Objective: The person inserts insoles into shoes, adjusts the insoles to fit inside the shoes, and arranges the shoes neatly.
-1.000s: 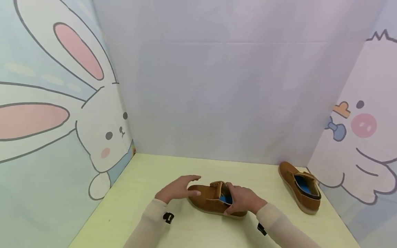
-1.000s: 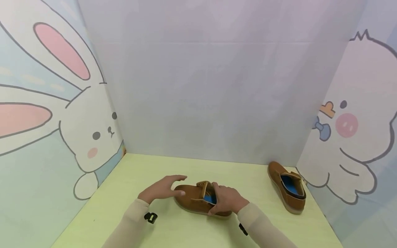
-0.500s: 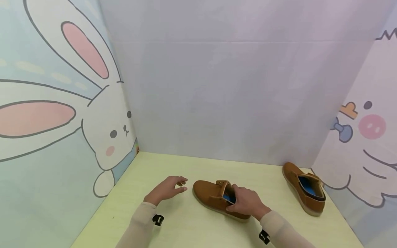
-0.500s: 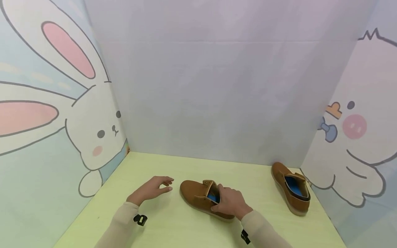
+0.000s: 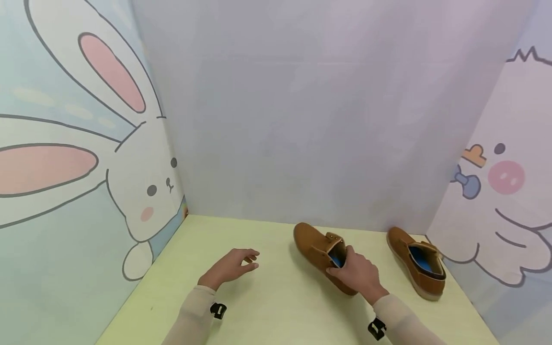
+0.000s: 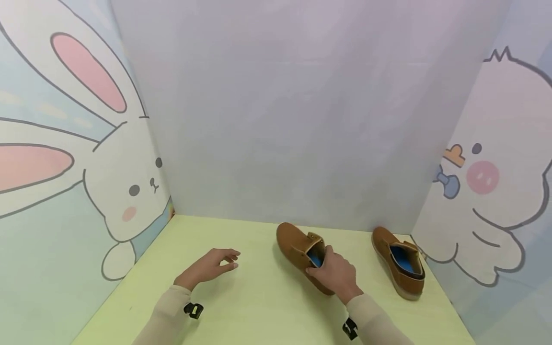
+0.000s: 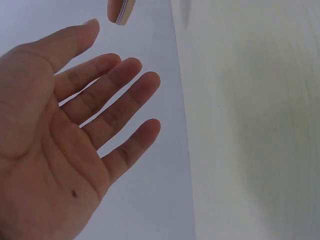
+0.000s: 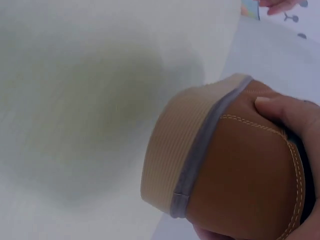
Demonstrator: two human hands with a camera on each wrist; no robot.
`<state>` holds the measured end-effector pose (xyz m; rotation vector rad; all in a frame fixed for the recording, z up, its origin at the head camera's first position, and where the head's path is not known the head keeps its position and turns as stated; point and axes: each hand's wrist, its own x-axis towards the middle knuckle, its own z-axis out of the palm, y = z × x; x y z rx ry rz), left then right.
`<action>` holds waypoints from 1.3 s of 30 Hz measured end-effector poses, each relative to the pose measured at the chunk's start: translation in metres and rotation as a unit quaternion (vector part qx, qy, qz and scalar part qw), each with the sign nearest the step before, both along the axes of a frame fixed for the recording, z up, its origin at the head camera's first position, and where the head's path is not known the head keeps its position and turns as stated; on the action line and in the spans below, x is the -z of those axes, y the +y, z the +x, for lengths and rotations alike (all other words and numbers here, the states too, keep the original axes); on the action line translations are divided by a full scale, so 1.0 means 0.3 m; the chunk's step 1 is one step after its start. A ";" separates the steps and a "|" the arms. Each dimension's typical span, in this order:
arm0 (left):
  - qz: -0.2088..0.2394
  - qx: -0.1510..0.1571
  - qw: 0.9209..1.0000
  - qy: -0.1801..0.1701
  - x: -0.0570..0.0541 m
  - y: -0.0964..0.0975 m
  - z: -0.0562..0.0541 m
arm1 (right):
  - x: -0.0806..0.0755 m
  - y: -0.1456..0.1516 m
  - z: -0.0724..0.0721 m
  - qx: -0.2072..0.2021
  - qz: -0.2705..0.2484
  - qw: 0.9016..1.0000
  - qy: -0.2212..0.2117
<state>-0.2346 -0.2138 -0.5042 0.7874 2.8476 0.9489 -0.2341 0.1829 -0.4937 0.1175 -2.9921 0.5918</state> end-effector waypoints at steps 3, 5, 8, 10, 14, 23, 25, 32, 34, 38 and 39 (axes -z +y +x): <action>-0.001 0.002 1.000 0.003 0.005 0.003 0.002 | -0.016 0.045 -0.007 0.029 -0.013 0.999 -0.007; 0.000 0.000 1.000 0.006 0.006 0.006 0.000 | -0.026 0.078 -0.014 0.046 -0.022 0.999 -0.010; 0.000 0.000 1.000 0.008 0.007 0.011 -0.002 | -0.034 0.132 -0.030 0.067 -0.034 0.997 -0.015; 0.001 0.002 1.000 0.006 0.008 0.013 -0.002 | -0.034 0.169 -0.042 0.076 -0.041 0.996 -0.021; 0.006 0.005 1.000 -0.002 0.010 0.016 0.002 | -0.026 0.240 -0.066 0.100 -0.049 0.993 -0.037; 0.004 0.004 1.000 -0.006 0.003 0.019 0.005 | -0.003 0.331 -0.100 0.143 -0.051 0.986 -0.071; 0.006 0.006 1.000 -0.007 0.000 0.019 0.004 | 0.001 0.339 -0.106 0.147 -0.048 0.985 -0.076; 0.003 0.002 1.000 -0.006 0.001 0.016 0.003 | 0.020 0.351 -0.115 0.161 -0.028 0.983 -0.086; 0.002 0.002 1.000 -0.010 0.004 0.014 0.004 | 0.029 0.353 -0.116 0.162 -0.021 0.983 -0.088; 0.003 0.007 1.000 -0.015 0.002 0.013 0.005 | 0.041 0.353 -0.131 0.162 -0.007 0.984 -0.080; 0.003 0.007 1.000 -0.014 0.000 0.013 0.004 | 0.042 0.352 -0.136 0.161 -0.003 0.984 -0.077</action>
